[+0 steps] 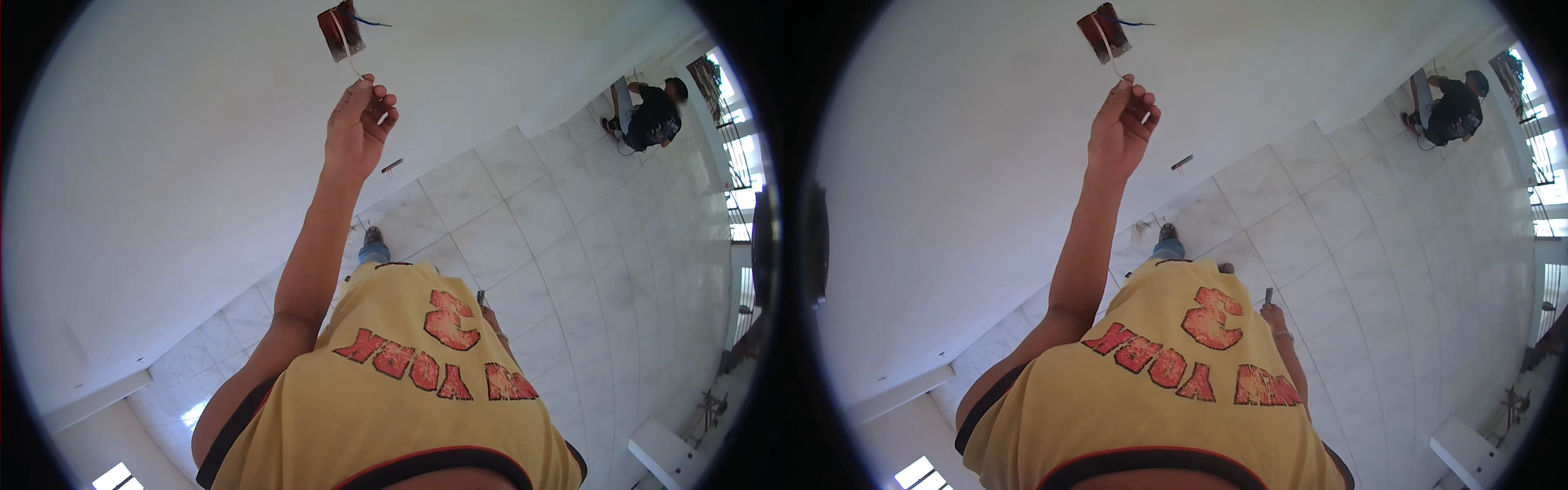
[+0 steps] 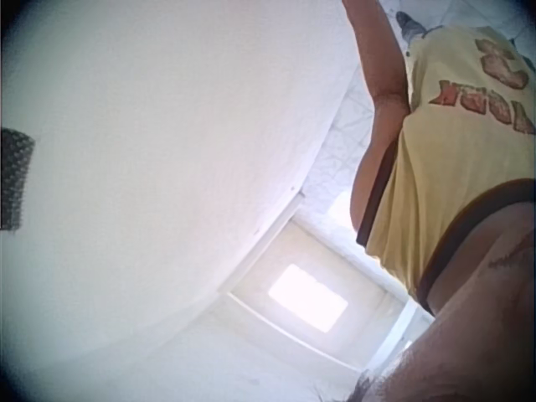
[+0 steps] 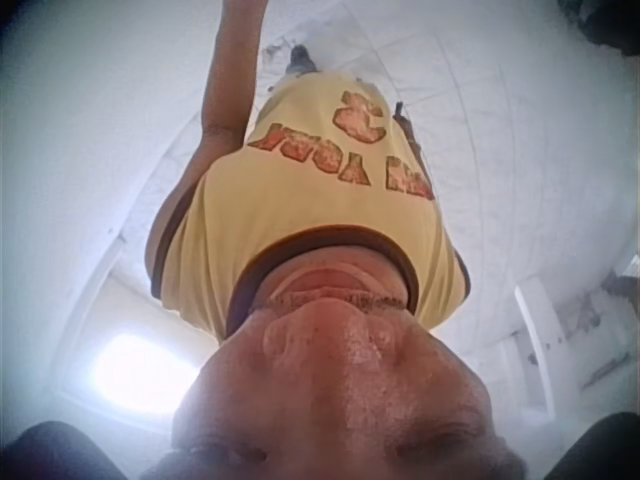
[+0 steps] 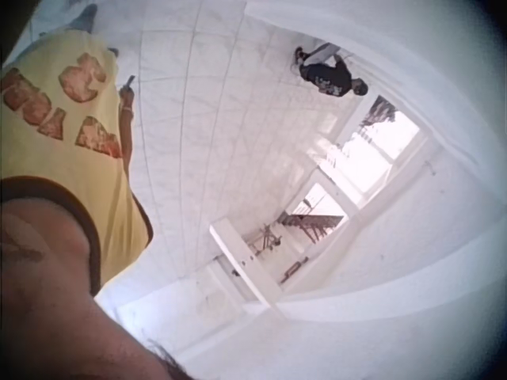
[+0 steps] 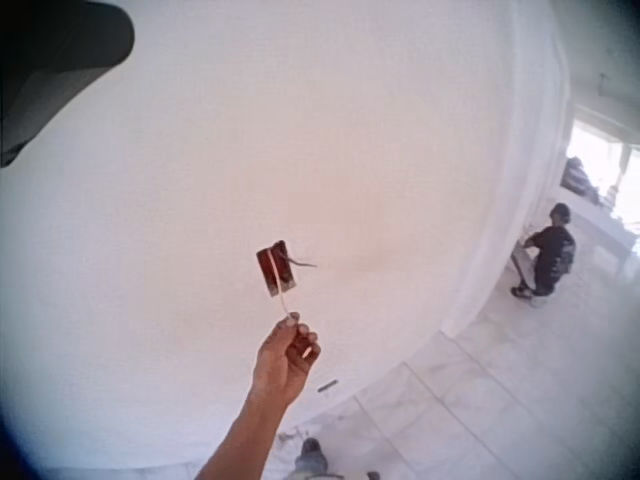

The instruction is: The person strips the ends of wires extending from an electrical box in a wall using pliers.

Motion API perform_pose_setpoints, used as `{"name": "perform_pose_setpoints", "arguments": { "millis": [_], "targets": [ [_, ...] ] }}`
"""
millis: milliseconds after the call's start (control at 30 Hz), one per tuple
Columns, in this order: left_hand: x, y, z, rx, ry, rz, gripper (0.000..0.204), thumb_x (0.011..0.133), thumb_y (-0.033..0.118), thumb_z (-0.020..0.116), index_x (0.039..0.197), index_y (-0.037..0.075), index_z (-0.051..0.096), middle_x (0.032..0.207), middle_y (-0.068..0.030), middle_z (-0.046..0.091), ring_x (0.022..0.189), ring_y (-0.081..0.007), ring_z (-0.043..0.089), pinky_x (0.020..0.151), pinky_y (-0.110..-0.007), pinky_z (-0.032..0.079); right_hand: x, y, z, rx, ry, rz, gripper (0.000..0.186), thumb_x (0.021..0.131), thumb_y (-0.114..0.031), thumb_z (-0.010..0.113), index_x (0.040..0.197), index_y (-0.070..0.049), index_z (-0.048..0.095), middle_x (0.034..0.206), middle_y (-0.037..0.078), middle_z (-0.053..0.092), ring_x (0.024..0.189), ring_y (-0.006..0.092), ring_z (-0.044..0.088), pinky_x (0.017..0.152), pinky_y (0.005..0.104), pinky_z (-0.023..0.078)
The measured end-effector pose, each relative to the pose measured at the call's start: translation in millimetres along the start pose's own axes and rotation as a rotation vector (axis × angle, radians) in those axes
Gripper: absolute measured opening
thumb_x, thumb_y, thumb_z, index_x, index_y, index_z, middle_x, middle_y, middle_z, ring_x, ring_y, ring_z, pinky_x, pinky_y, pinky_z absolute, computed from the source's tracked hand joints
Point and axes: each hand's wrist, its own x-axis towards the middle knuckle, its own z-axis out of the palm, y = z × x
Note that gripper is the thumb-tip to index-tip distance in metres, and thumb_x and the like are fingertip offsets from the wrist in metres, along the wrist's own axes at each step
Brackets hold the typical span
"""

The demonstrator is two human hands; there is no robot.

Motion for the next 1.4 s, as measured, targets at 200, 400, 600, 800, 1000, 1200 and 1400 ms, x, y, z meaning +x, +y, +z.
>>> {"name": "perform_pose_setpoints", "arguments": {
  "millis": [200,400,600,800,1000,1200,1400],
  "targets": [
    [11,2,-8,0.194,0.014,-0.027,0.014,0.098,0.014,0.063,0.112,0.011,0.061,0.091,0.0007,0.063,0.092,-0.0158,0.064,0.085,-0.034,0.052,13,0,9,-0.233,-0.038,-0.070,0.025,0.088,-0.017,0.064,0.102,0.005,0.065,0.082,0.006,0.067,0.068,0.0111,0.060,0.059,0.0322,0.049],
    [3,12,20,-0.035,0.164,-0.035,0.012,0.095,0.006,0.056,0.106,0.007,0.060,0.086,-0.0016,0.061,0.092,-0.0170,0.064,0.083,-0.037,0.052,-28,-56,13,-0.047,0.047,0.035,0.019,0.088,-0.009,0.063,0.101,0.004,0.062,0.073,0.004,0.063,0.058,0.0141,0.060,0.051,0.0315,0.047],
    [23,3,-21,-0.212,0.025,-0.175,0.007,0.099,0.008,0.057,0.103,0.005,0.062,0.095,-0.0050,0.067,0.095,-0.0173,0.065,0.086,-0.036,0.054,5,-18,13,0.157,0.014,0.063,0.011,0.088,0.000,0.057,0.098,0.001,0.058,0.065,0.003,0.054,0.049,0.0140,0.054,0.041,0.0311,0.039],
    [14,-8,-9,0.110,0.244,-0.086,0.013,0.101,0.015,0.063,0.109,0.005,0.064,0.097,-0.0039,0.068,0.098,-0.0171,0.067,0.089,-0.033,0.058,17,8,26,0.273,0.014,0.099,0.010,0.088,0.000,0.056,0.098,0.001,0.057,0.064,0.004,0.055,0.049,0.0154,0.054,0.042,0.0329,0.040],
    [5,-24,1,0.413,0.248,0.095,0.013,0.099,0.014,0.066,0.107,0.004,0.065,0.096,-0.0039,0.067,0.095,-0.0163,0.065,0.084,-0.028,0.050,29,35,38,0.355,-0.017,0.089,0.008,0.092,-0.007,0.056,0.089,0.000,0.057,0.065,0.006,0.058,0.049,0.0184,0.057,0.045,0.0345,0.045],
    [12,-28,-26,0.745,0.233,0.424,0.012,0.098,0.010,0.063,0.103,-0.001,0.066,0.096,-0.0040,0.066,0.086,-0.0125,0.060,0.082,-0.026,0.046,25,34,36,-0.044,0.004,0.007,0.026,0.100,-0.020,0.050,0.087,0.002,0.057,0.064,0.007,0.058,0.049,0.0188,0.056,0.045,0.0352,0.045],
    [10,-31,-16,0.343,0.333,0.158,0.006,0.098,0.007,0.062,0.103,0.003,0.061,0.086,-0.0042,0.063,0.084,-0.0139,0.058,0.086,-0.030,0.047,1,5,29,0.074,0.082,0.158,0.014,0.092,-0.011,0.056,0.097,0.001,0.062,0.077,0.003,0.060,0.062,0.0124,0.054,0.054,0.0310,0.044]
  ]
}}
